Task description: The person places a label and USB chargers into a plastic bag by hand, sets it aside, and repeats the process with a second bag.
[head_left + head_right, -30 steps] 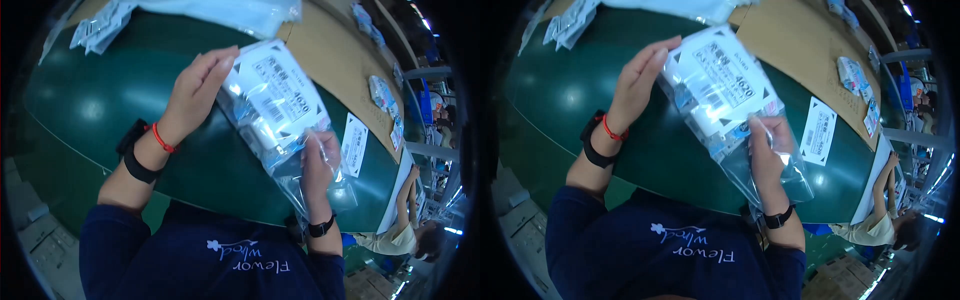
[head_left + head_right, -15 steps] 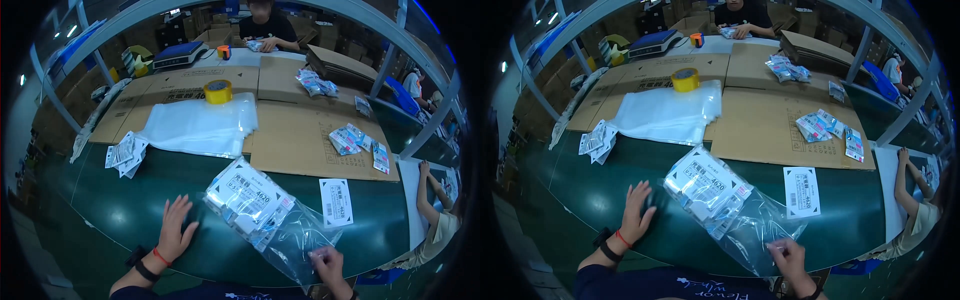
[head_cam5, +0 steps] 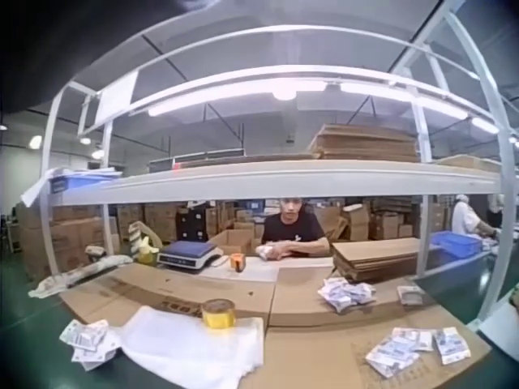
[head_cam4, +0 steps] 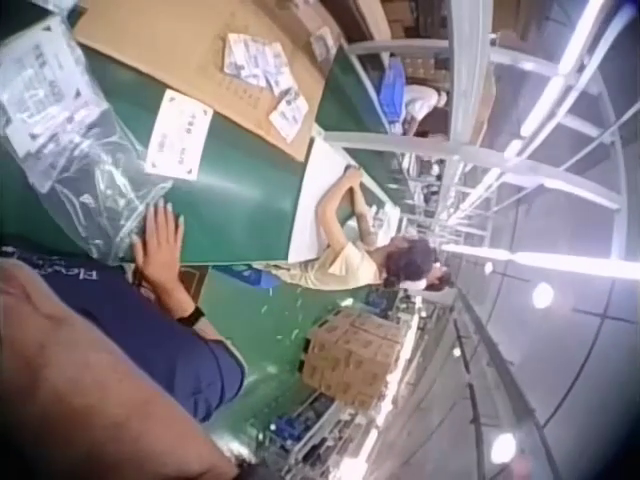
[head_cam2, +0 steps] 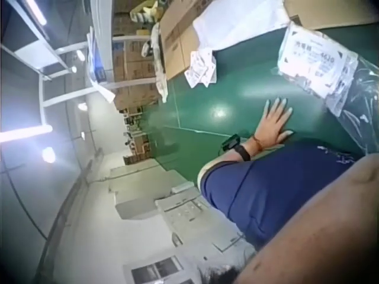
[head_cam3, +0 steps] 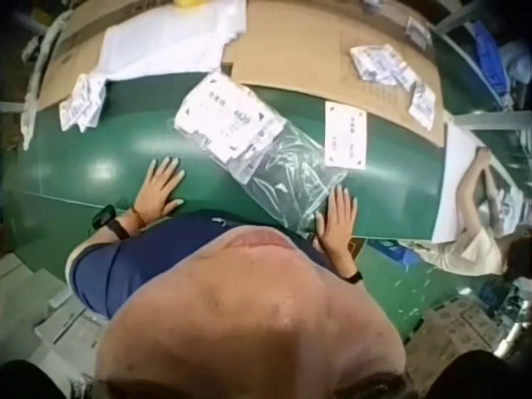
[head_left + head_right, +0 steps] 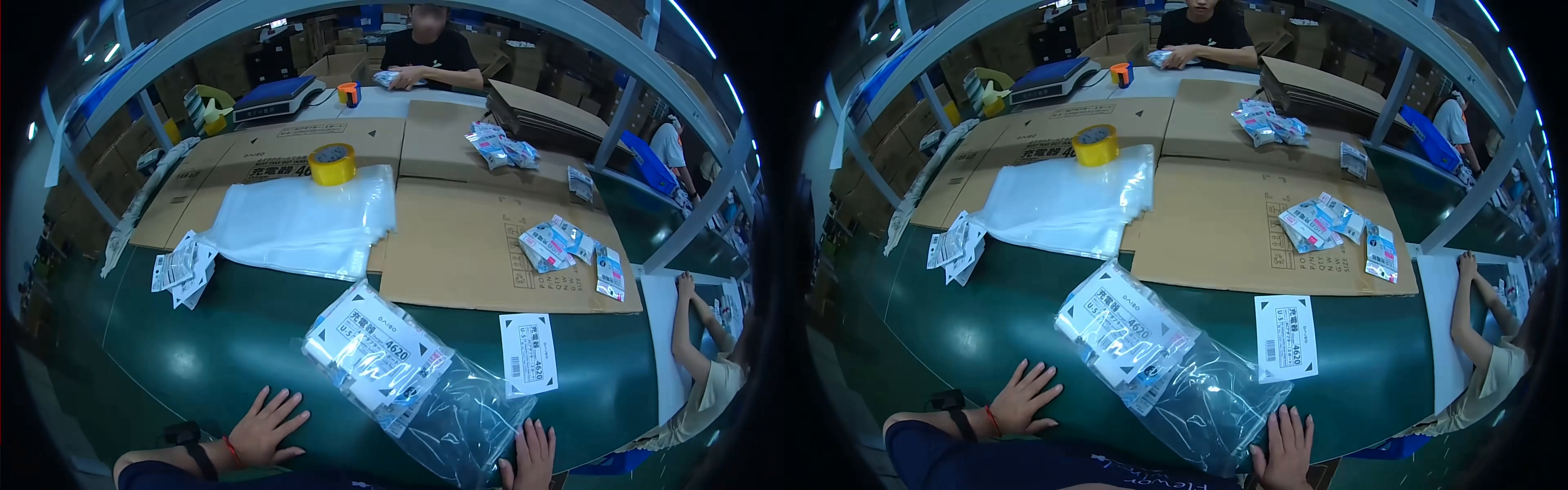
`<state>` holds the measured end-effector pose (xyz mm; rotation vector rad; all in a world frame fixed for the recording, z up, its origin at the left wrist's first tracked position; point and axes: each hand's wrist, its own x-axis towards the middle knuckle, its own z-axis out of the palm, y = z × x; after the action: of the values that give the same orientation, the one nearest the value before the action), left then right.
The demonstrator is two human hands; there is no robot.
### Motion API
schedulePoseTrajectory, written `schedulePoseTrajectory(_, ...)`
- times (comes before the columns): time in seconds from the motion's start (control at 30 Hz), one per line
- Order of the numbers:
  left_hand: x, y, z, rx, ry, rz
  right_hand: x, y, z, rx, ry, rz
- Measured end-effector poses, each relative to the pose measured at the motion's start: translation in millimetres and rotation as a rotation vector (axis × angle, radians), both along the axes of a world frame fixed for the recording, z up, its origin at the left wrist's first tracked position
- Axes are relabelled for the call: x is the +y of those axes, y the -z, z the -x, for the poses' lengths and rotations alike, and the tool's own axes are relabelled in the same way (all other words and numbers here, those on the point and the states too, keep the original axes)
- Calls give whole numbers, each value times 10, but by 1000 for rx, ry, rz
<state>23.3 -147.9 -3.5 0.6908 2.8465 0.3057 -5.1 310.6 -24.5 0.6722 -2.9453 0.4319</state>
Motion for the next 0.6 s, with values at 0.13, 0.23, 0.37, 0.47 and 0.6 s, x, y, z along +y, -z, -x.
schedulePoseTrajectory(0.13, 25, -34, -1, -3, -11, 10, -2, 2, 15, -47, 18, -12)
schedulePoseTrajectory(0.23, 33, -40, 13, -6, -17, 9, -40, -27, 34, 1, 44, -34)
schedulePoseTrajectory(0.37, 21, -41, 29, -4, -24, 7, -35, -37, 42, -12, 24, -24)
schedulePoseTrajectory(0.47, 24, -38, 41, 2, -25, -1, -25, -25, 36, -42, 11, -27)
schedulePoseTrajectory(0.6, 31, -53, 46, 5, -29, -4, -25, -48, 37, -58, 10, -51)
